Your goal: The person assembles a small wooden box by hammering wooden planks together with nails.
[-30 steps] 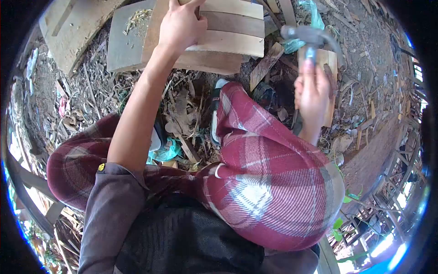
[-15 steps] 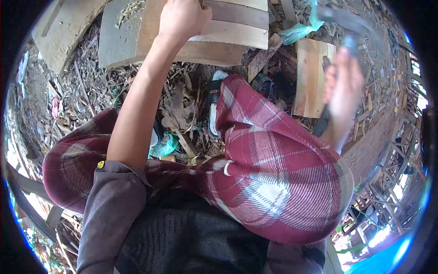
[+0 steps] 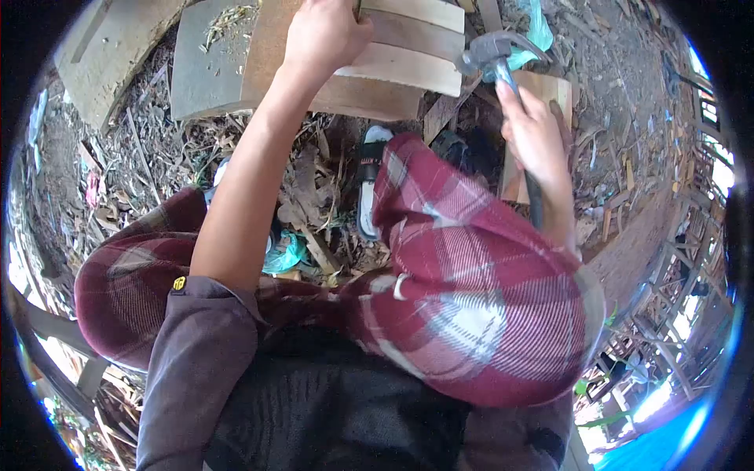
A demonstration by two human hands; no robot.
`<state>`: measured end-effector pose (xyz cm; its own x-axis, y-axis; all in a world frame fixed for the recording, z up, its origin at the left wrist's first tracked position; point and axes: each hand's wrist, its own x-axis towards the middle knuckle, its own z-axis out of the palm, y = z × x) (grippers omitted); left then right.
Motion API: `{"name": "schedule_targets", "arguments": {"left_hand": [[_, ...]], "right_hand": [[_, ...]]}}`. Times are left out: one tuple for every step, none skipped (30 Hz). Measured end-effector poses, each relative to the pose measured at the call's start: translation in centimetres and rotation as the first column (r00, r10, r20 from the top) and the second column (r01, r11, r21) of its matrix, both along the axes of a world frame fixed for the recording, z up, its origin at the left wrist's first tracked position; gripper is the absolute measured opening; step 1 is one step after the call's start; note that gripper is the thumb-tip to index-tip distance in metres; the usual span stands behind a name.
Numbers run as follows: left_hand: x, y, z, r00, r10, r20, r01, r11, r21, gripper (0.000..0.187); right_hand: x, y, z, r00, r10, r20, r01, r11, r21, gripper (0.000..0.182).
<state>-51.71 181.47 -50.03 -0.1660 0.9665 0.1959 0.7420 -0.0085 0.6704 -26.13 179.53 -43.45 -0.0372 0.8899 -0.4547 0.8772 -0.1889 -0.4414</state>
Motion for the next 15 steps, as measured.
{"name": "schedule_targets", "arguments": {"left_hand": [[-0.3, 0.2, 0.2, 1.000, 0.005, 0.007, -0.005, 1.000, -0.005, 0.041], [-0.3, 0.1, 0.3, 1.000, -0.004, 0.019, 0.004, 1.000, -0.028, 0.041], [-0.2, -0.1, 0.2, 0.999, -0.016, 0.032, 0.017, 0.998, -0.052, 0.041], [-0.3, 0.0, -0.1, 0.999, -0.047, 0.001, 0.047, 0.998, -0.040, 0.041], [-0.1, -0.2, -0.3, 0.999, -0.039, 0.012, 0.039, 0.999, -0.033, 0.041], [0.1, -0.3, -0.1, 0.999, -0.029, 0.020, 0.029, 0.999, -0.021, 0.041], [0.0, -0.3, 0.2, 1.000, -0.016, 0.026, 0.016, 1.000, -0.004, 0.041], [-0.1, -0.1, 0.1, 1.000, -0.019, 0.016, 0.019, 1.000, 0.013, 0.041], [-0.1, 0.0, -0.3, 1.000, -0.021, 0.006, 0.020, 0.999, 0.032, 0.041], [-0.1, 0.2, -0.6, 1.000, -0.027, -0.003, 0.027, 0.998, 0.048, 0.040], [-0.3, 0.6, -0.4, 1.000, -0.018, -0.006, 0.019, 0.999, 0.044, 0.040], [-0.6, 0.8, -0.5, 1.000, -0.004, -0.009, 0.005, 0.999, 0.032, 0.040], [-0.2, 0.3, -0.8, 1.000, -0.008, -0.001, 0.008, 1.000, -0.002, 0.040], [0.1, 0.1, -0.3, 1.000, 0.001, 0.027, 0.000, 0.999, -0.040, 0.040], [0.1, 0.2, -0.3, 1.000, -0.005, -0.005, 0.004, 0.999, -0.053, 0.040]], "right_hand": [[0.2, 0.1, 0.7, 0.998, -0.058, 0.008, 0.058, 0.997, -0.051, 0.059], [0.5, 0.2, 1.7, 0.999, -0.053, 0.009, 0.052, 0.998, 0.027, 0.059], [0.9, 0.2, 2.7, 0.999, -0.051, 0.010, 0.050, 0.993, 0.104, 0.060], [-0.3, -0.4, 4.7, 0.971, -0.223, -0.084, 0.232, 0.966, 0.118, 0.059], [0.6, -0.3, 5.1, 0.948, -0.141, -0.284, 0.189, 0.970, 0.152, 0.059], [0.9, -0.5, 4.6, 0.937, -0.190, -0.294, 0.248, 0.953, 0.173, 0.059], [1.0, -0.6, 3.6, 0.922, -0.233, -0.309, 0.302, 0.932, 0.198, 0.058], [-0.2, -0.9, 2.6, 0.974, -0.205, -0.101, 0.217, 0.968, 0.124, 0.057], [-1.1, -1.1, 1.1, 0.983, -0.149, 0.109, 0.146, 0.989, 0.034, 0.056], [0.7, -1.4, -3.4, 0.995, -0.093, -0.018, 0.094, 0.995, 0.016, 0.055], [1.0, -1.3, -2.4, 0.991, -0.121, -0.055, 0.121, 0.993, 0.001, 0.056], [0.5, -1.1, -1.0, 0.990, -0.136, -0.046, 0.138, 0.989, 0.044, 0.058], [0.5, -1.4, 0.8, 0.985, -0.170, -0.023, 0.172, 0.983, 0.068, 0.060], [0.7, -1.4, 2.3, 0.978, -0.185, -0.095, 0.197, 0.971, 0.134, 0.061], [1.2, -1.4, 3.4, 0.972, -0.195, -0.130, 0.221, 0.948, 0.230, 0.063]]}}
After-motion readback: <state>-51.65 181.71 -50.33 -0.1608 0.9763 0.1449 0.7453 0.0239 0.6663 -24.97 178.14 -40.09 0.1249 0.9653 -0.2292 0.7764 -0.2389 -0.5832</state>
